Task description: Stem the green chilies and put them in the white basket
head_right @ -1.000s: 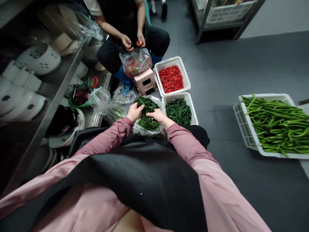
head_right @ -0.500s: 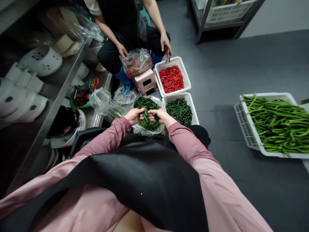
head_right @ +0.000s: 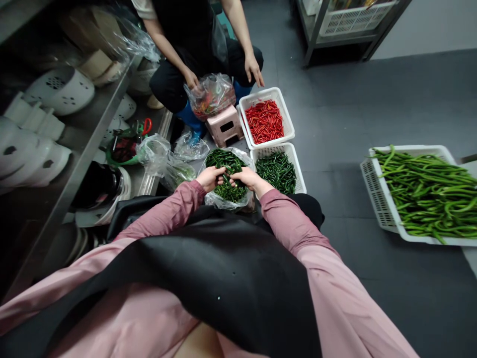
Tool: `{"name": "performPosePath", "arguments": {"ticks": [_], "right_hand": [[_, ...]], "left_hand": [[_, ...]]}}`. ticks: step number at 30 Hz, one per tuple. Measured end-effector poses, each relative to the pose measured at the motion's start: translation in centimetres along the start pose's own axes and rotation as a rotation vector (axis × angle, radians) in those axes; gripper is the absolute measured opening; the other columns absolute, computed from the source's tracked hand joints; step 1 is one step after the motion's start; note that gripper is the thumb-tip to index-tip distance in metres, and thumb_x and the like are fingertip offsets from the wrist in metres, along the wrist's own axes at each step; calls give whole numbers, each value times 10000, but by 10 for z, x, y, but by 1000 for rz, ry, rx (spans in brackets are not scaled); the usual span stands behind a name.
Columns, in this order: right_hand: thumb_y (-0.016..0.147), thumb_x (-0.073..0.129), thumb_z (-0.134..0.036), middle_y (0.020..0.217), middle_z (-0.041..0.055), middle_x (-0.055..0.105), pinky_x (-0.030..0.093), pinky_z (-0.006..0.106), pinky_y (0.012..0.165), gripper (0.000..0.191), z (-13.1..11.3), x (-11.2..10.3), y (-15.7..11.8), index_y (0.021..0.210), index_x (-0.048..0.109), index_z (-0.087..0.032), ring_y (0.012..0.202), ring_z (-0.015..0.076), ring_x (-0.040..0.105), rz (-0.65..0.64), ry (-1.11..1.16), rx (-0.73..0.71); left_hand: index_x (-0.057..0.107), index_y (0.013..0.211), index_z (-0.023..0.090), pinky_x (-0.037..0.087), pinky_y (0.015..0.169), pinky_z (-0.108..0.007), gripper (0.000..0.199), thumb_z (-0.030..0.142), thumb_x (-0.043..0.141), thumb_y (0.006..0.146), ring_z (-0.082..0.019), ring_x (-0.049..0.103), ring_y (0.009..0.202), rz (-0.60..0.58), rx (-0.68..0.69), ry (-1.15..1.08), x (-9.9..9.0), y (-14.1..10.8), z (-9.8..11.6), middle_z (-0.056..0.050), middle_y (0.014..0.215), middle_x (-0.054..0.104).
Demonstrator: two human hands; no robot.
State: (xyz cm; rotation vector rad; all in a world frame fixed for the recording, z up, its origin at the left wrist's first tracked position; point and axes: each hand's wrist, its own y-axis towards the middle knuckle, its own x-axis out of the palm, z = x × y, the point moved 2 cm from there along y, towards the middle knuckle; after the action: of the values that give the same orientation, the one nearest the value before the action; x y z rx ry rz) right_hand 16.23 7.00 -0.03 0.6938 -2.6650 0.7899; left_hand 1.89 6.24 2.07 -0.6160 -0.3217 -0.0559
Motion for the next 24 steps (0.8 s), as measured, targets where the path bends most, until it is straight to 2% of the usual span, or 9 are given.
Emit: {"name": "performPosePath", "arguments": {"ticks": [4, 8, 9, 11, 13, 15, 17, 20, 24], "right_hand": [[691, 681, -183, 619, 39, 625, 439, 227, 461, 177, 1, 1, -1, 831, 616, -98, 519, 127, 575, -23, -8, 29], [775, 603, -251, 679, 63, 649, 460, 252, 500, 147, 4, 2, 0, 847, 628, -126, 571, 145, 593, -37, -115, 63], [786, 591, -268, 663, 64, 641, 467, 266, 519, 144, 4, -1, 1, 811, 630, -132, 569, 148, 587, 16, -207, 74], [754, 632, -288, 636, 73, 624, 476, 289, 572, 149, 4, -9, 4, 713, 622, -145, 609, 172, 595, 208, -493, 67], [666, 717, -289, 668, 93, 630, 477, 305, 667, 169, 2, -18, 7, 645, 610, -160, 744, 223, 622, 387, -803, 24], [589, 773, -294, 723, 116, 640, 460, 314, 760, 209, 1, -22, 9, 617, 607, -169, 896, 270, 613, 449, -973, -20], [579, 777, -334, 765, 137, 643, 444, 323, 796, 237, 1, -22, 11, 612, 611, -170, 965, 295, 596, 428, -1014, -28], [595, 756, -385, 762, 141, 644, 444, 325, 774, 260, 1, -18, 12, 615, 620, -164, 944, 302, 600, 400, -1047, -23], [626, 716, -304, 555, 73, 590, 445, 282, 629, 206, 0, -8, 9, 539, 587, -169, 711, 233, 616, 286, -1046, -23]], "left_hand": [[595, 862, 91, 236, 354, -149, 167, 201, 665, 756, -19, 343, 385, -34, 31, -87, -5, -1, 0, 23, 552, 491], [595, 840, 96, 236, 357, -151, 167, 224, 668, 760, -23, 356, 387, 26, 84, -78, -5, 1, -3, 43, 534, 446], [591, 814, 97, 234, 355, -153, 163, 225, 673, 755, -24, 359, 384, 49, 75, -60, -6, 1, -5, 43, 533, 442], [574, 750, 94, 219, 345, -158, 153, 207, 677, 745, -29, 357, 370, 109, 16, -5, -10, 3, -10, 41, 519, 433], [556, 699, 94, 197, 335, -161, 145, 177, 668, 741, -33, 341, 350, 163, -71, 53, -15, 4, -15, 48, 486, 408], [555, 675, 96, 175, 330, -162, 136, 159, 659, 736, -35, 322, 335, 176, -121, 95, -19, 3, -20, 62, 453, 369], [571, 686, 97, 161, 331, -163, 118, 161, 661, 726, -32, 305, 329, 140, -100, 120, -18, 1, -23, 70, 445, 355], [601, 769, 124, 163, 344, -164, 118, 166, 684, 697, -26, 287, 326, 68, 2, 170, -10, -2, -25, 80, 457, 375], [616, 725, 145, 193, 371, -175, 130, 139, 714, 640, -35, 302, 335, 75, 73, 369, -1, 0, -28, 86, 415, 391]]}}
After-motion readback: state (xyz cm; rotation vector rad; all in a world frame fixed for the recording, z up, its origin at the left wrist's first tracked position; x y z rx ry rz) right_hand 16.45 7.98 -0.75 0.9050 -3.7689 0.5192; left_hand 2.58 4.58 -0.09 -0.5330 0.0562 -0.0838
